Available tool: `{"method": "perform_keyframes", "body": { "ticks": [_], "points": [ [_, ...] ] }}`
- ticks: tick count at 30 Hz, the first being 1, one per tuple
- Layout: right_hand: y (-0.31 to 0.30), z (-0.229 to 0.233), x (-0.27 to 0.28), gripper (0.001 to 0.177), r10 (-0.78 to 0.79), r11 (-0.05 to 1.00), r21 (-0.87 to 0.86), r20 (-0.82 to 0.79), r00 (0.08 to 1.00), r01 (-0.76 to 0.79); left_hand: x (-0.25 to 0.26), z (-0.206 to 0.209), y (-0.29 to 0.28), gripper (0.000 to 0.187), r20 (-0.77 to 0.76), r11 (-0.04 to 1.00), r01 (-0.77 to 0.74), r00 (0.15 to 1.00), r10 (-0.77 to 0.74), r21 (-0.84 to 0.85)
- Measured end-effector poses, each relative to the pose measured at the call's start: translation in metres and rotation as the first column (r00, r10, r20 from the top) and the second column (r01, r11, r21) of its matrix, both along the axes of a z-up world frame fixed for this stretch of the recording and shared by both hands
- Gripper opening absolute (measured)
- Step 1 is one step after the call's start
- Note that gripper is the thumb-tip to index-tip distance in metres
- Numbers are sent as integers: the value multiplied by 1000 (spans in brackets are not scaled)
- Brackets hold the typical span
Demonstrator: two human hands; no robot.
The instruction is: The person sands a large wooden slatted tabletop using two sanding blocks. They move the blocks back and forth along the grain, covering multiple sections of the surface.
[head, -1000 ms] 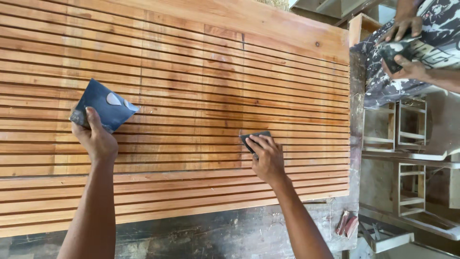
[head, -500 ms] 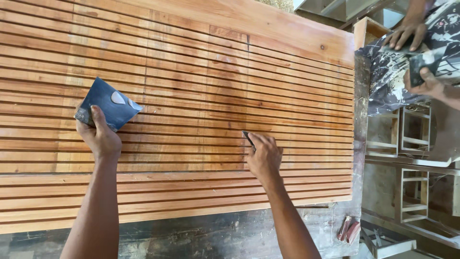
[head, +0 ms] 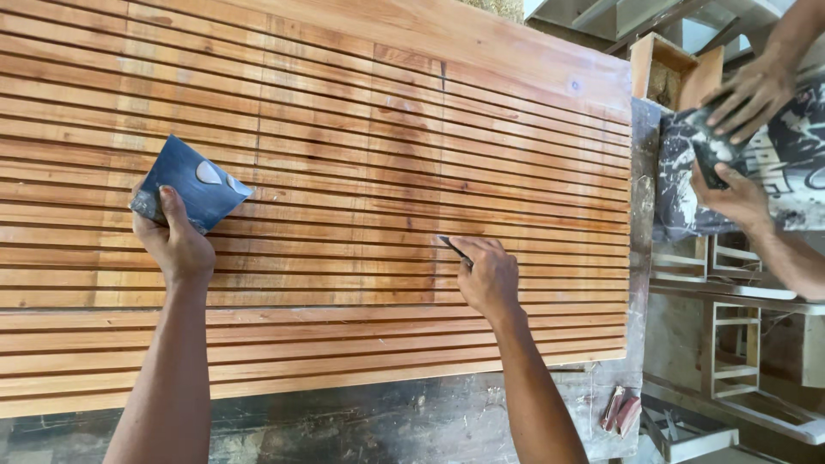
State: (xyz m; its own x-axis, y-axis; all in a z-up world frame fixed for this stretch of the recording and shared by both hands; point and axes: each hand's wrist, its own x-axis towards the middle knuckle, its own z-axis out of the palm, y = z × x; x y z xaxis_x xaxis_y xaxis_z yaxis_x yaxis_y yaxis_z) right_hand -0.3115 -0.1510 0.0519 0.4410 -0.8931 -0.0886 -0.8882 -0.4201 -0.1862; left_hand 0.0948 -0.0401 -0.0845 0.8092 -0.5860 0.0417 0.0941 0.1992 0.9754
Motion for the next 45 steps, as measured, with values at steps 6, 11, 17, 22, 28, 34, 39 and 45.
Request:
{"method": "perform_keyframes", "body": {
  "ticks": [6,11,17,22,28,34,39,45],
  "points": [
    [-15,0,6,36,-26,996,78,-100,995,34,3,-6,0,27,91,999,-26,996,25,19],
    [-24,-3,9,38,-27,994,102,-109,994,39,2,-7,-3,26,12,999,-30,999,31,-28],
    [-23,-2,21,35,-43,995,80,-125,991,54,0,-1,-1,27,32,999,-3,999,4,-50],
    [-61,7,39,41,-48,901,366,-451,891,234,0,4,-3,26,7,999,2,1000,-2,-33],
    [-83,16,49,46,74,924,373,-400,914,89,1,6,0,25,1,1000,-10,1000,10,2],
    [-55,13,35,29,16,954,284,-352,936,91,1,2,1,26,-27,1000,-3,1000,4,5],
    [-19,-1,19,38,64,996,65,-178,982,-53,1,2,-2,27,28,1000,-12,1000,12,14],
    [29,-24,8,54,72,985,-155,-22,997,-74,-1,5,0,29,39,1000,-12,999,11,21]
  ]
}}
